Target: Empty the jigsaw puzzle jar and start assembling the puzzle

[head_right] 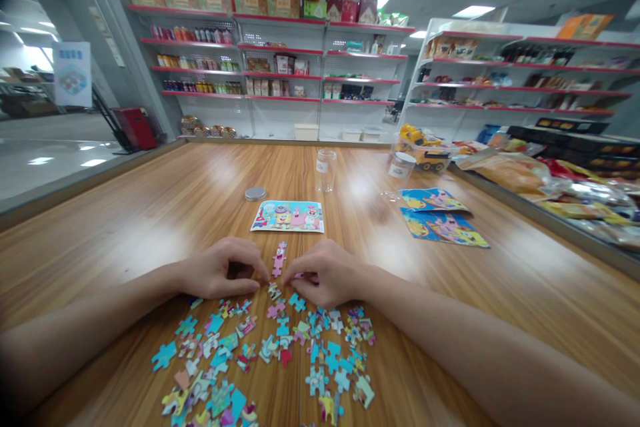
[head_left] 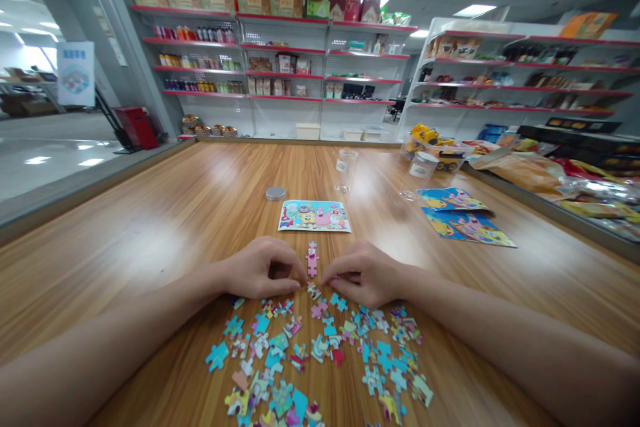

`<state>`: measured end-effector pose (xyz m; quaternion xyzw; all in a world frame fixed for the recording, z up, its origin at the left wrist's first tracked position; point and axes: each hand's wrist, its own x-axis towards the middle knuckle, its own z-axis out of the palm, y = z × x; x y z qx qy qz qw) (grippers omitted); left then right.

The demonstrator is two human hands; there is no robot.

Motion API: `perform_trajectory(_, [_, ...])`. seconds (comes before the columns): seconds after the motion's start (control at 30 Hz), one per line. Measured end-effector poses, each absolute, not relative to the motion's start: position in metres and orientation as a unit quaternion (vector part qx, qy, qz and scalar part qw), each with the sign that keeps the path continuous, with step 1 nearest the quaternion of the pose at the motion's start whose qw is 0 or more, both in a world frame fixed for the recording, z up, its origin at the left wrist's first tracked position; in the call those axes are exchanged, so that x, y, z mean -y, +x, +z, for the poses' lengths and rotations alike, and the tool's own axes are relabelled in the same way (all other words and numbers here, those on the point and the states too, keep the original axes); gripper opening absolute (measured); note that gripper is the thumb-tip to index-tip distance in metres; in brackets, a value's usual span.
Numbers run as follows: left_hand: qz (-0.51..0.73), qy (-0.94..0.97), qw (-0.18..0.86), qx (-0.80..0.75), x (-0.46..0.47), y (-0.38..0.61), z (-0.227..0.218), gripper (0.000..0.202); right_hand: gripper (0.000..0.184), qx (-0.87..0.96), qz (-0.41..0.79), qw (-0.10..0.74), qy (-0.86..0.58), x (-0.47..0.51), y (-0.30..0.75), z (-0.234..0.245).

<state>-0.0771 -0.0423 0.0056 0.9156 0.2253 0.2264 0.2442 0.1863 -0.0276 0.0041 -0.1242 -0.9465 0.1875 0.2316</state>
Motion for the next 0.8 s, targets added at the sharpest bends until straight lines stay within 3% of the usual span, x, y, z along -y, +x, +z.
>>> perform_trajectory(0.43, [0.218, 0.92, 0.251, -0.206, 0.042, -0.074, 0.002, 0.018, 0.029, 0.937, 0.27, 0.187, -0.119, 0.027, 0.186, 0.007])
perform_trajectory(0.67, [0.227, 0.815, 0.455, -0.279, 0.032, -0.084, 0.004, 0.026, 0.028, 0.903, 0.374, 0.142, -0.157, 0.021, 0.19, 0.013])
perform_trajectory(0.8, [0.167, 0.795, 0.509, -0.287, 0.029, -0.088, 0.007, 0.025, 0.033, 0.845, 0.494, 0.083, -0.188, 0.01, 0.197, 0.016])
